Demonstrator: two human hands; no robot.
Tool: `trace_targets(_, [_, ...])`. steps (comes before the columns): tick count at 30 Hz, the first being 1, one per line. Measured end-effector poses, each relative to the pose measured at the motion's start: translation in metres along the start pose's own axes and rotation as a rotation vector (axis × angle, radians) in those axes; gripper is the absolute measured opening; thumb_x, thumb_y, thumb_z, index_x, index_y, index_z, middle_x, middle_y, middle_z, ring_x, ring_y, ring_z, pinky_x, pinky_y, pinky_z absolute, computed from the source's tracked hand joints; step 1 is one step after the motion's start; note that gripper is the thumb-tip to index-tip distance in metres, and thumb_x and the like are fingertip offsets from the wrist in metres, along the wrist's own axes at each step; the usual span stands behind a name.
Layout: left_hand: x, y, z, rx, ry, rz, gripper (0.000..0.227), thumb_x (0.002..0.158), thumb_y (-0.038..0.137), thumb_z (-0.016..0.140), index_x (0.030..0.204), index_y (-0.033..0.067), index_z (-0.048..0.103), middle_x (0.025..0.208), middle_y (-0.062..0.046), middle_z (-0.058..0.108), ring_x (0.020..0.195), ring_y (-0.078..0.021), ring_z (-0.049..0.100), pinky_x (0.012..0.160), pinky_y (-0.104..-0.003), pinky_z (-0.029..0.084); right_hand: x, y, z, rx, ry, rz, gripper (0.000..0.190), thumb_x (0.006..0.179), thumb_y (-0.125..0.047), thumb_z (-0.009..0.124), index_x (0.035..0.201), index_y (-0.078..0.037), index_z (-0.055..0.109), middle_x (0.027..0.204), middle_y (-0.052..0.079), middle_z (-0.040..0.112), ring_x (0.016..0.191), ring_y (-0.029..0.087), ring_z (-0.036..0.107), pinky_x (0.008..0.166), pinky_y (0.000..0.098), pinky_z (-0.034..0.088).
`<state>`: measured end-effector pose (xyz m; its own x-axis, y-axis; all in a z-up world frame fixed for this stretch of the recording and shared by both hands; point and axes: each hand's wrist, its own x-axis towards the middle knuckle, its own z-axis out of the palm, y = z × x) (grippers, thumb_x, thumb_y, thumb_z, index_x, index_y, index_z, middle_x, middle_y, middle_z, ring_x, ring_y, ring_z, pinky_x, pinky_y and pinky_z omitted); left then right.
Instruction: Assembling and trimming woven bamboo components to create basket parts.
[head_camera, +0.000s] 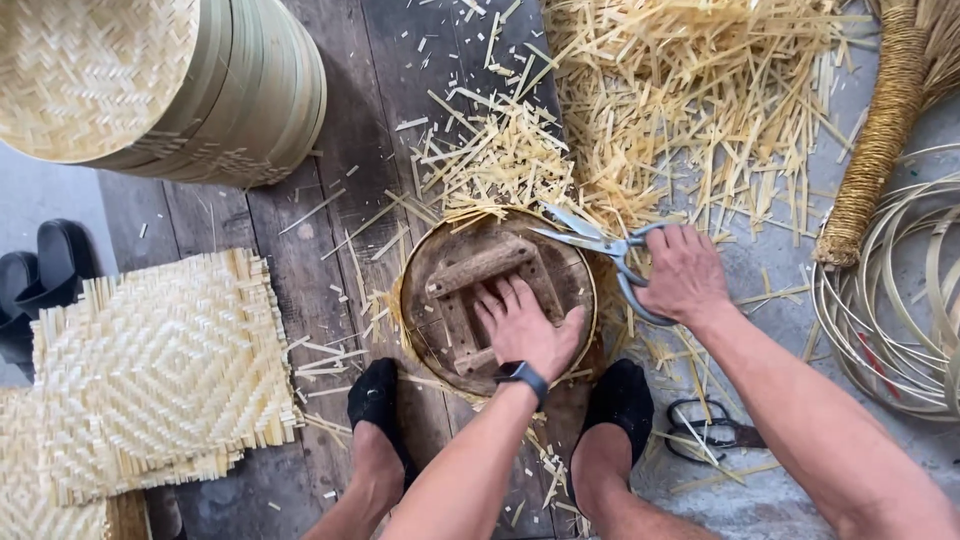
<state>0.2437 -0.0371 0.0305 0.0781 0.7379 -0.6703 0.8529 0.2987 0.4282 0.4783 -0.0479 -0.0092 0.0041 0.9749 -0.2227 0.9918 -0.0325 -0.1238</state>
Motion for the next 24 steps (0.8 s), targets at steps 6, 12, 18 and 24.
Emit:
trace_targets(6, [-0.003, -0.007, 0.004, 0.272, 0.249, 0.253, 0.11, 0.068, 0.051, 0.07, 0.148, -0.0122, 0.029, 0.157, -0.033, 0.027, 0.147, -0.0574, 0.014, 0.121, -0.06, 0.007, 0.011, 0.004, 0.024, -0.043, 0.025, 0.045, 0.033, 0.069, -0.019, 0.066, 0.099, -0.005, 0.064, 0.099, 0.011, 0.067, 0.092, 0.024, 0.064, 0.083, 0.039, 0.055])
trace_targets(12, [-0.023, -0.026, -0.006, 0.391, 0.07, 0.365, 0.107, 0.065, 0.043, 0.07, 0.149, -0.0089, 0.03, 0.158, -0.031, 0.029, 0.15, -0.0521, 0.016, 0.123, -0.058, 0.009, -0.021, 0.014, 0.011, 0.059, -0.312, 0.167, 0.02, 0.099, -0.026, 0.057, 0.103, -0.008, 0.063, 0.097, 0.009, 0.066, 0.09, 0.023, 0.066, 0.085, 0.0399, 0.055])
trace_targets(18, [-0.021, -0.023, -0.011, 0.425, 0.064, 0.414, 0.111, 0.067, 0.044, 0.072, 0.151, -0.0111, 0.025, 0.158, -0.032, 0.025, 0.149, -0.0532, 0.014, 0.121, -0.059, 0.009, 0.017, -0.018, 0.003, -0.052, 0.047, -0.021, 0.046, 0.069, -0.039, 0.068, 0.096, -0.002, 0.062, 0.088, 0.017, 0.064, 0.082, 0.029, 0.064, 0.07, 0.0427, 0.056])
trace_targets(24, [-0.016, -0.042, -0.021, 0.58, -0.06, 0.518, 0.112, 0.065, 0.046, 0.074, 0.149, -0.0102, 0.027, 0.159, -0.032, 0.024, 0.148, -0.0522, 0.014, 0.12, -0.059, 0.01, -0.003, 0.02, 0.028, 0.027, -0.481, 0.117, 0.025, 0.101, -0.032, 0.055, 0.102, -0.008, 0.063, 0.091, 0.011, 0.068, 0.082, 0.022, 0.068, 0.075, 0.0369, 0.059])
